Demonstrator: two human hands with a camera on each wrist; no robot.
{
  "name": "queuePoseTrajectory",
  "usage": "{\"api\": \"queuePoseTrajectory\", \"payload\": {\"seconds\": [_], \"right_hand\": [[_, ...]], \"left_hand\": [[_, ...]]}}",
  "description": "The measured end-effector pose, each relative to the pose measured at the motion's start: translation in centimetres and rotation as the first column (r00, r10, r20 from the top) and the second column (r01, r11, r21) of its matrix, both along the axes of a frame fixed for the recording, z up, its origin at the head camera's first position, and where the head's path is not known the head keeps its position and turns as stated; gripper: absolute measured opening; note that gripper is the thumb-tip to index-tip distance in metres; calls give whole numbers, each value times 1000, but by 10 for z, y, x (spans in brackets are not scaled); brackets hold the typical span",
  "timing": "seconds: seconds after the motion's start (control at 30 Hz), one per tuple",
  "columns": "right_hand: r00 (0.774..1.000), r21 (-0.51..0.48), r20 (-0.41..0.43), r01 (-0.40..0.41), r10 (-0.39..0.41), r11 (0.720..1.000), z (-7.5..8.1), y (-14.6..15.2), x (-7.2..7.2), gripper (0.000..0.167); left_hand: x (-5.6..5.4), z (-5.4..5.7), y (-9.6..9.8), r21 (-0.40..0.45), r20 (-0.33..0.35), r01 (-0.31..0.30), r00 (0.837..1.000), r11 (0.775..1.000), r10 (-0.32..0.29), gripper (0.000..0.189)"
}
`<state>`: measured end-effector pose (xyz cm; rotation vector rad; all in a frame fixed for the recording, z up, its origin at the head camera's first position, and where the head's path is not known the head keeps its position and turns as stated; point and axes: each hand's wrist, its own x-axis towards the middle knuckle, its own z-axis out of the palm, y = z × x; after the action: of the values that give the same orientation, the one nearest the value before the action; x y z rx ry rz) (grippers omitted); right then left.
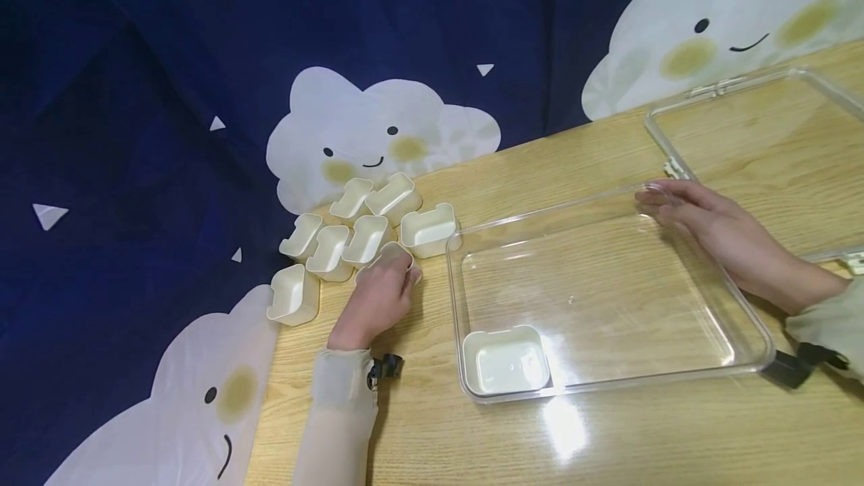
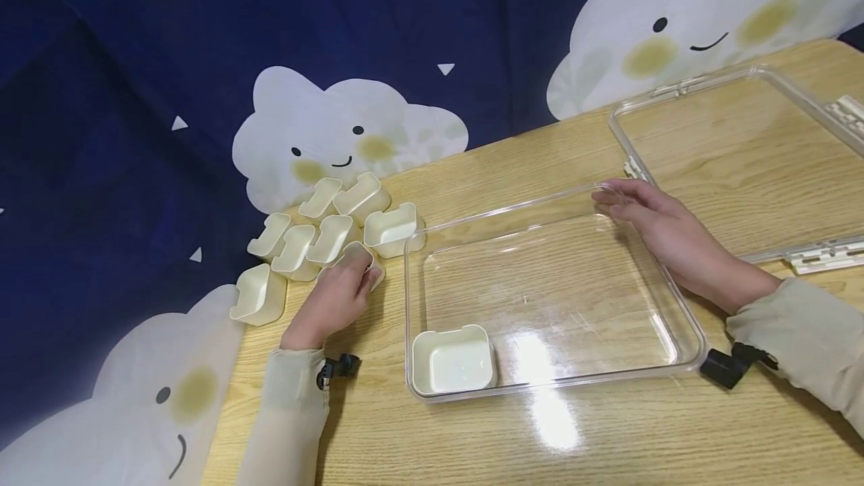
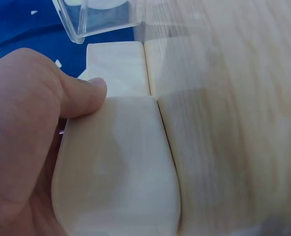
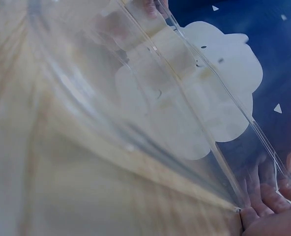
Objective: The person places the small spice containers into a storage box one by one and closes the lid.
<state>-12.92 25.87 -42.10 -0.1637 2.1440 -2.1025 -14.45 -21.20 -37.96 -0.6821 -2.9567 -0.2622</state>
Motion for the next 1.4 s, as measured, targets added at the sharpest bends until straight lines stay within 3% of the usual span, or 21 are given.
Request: {"api": "queuePoseTrajectory", "payload": {"seconds": [0.97,1.4], "right_hand": [[1000,36,-10,5,-5,999,1,0,0,39],[1000,-22,-18,-7,7,1000,-1,0,-1,38]], "left_hand": [[-1,4,0,-25,21,24,1000,999,-23,29],[-2,1,0,-31,37,22,999,999,-21,35]]}}
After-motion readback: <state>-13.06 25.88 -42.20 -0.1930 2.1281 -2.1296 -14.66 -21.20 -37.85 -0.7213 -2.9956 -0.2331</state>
